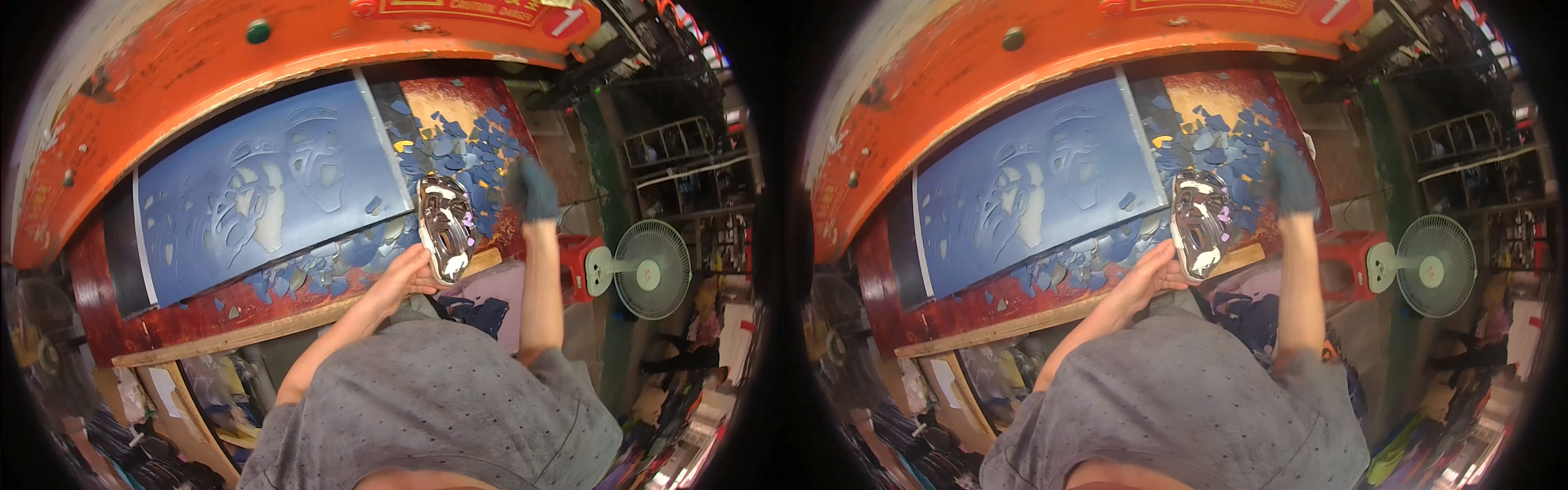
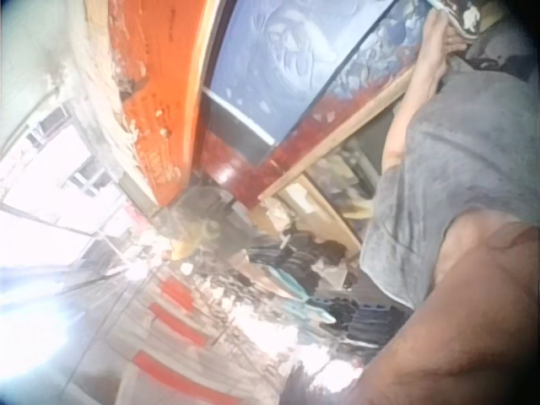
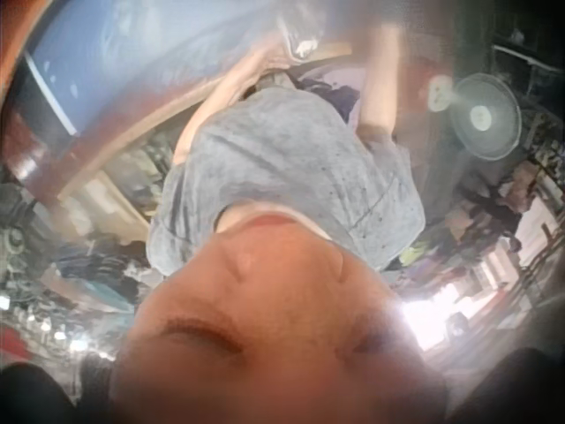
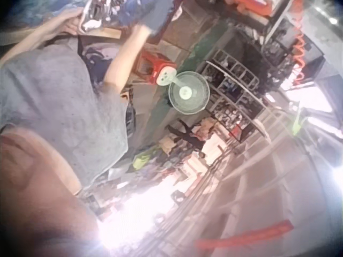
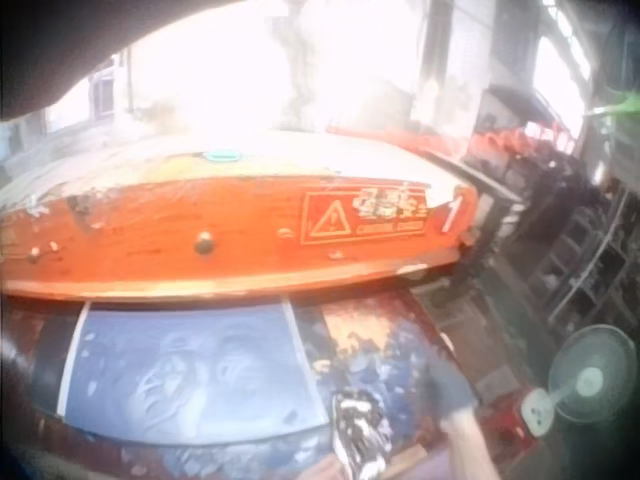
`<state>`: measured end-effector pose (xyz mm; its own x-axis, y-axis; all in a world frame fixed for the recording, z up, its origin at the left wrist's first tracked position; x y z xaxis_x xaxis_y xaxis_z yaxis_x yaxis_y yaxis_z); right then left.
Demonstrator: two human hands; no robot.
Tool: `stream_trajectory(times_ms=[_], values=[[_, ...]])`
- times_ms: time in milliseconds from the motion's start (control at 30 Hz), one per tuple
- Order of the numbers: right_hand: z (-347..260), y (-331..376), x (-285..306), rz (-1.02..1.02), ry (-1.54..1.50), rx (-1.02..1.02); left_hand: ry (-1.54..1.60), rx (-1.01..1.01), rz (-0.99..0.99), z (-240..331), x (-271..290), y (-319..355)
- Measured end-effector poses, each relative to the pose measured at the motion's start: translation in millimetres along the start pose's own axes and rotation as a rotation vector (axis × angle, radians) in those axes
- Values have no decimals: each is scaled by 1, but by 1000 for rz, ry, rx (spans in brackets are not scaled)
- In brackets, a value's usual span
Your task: The person uses shears to cut a blue sheet of material on a workbench, then walks through the workshop to retrieve another sheet and returns to continue cutting. The person handles the material and shears throughout, removing cut pieces and placing them aside.
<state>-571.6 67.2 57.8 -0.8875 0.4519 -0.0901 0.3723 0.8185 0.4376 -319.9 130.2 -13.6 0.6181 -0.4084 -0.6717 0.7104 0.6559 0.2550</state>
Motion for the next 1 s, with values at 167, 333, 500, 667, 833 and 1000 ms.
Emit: stream_trajectory(times_ms=[167,333,500,667,833,1000], values=[[134,20,32,-215,-237,-77,204,112,-143,0,-23,-34],[149,25,-4,-490,-991,-387,103,100,-94,-13,-31,-35],[168,54,-16,-487,-1105,-218,70,154,-240,-8,-9,-18],[188,106,-11,-334,-1010,-6,77,295,-456,-9,8,-7],[189,180,-22,-223,-1268,374,-32,415,-735,-13,0,16],[208,257,-34,176,-1327,599,-111,625,-1009,-25,-25,54]])
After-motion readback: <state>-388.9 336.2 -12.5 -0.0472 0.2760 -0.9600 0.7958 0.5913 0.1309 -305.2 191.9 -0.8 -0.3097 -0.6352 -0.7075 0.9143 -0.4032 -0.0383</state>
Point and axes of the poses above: each hand's wrist, its own y-axis away from the middle knuckle, its own x-axis out of the back of the hand, z = x × y, the point moved 2 cm from there along -y, towards the middle knuckle, and after that the axes turned 11 degrees about -x, right-handed, at the moved point
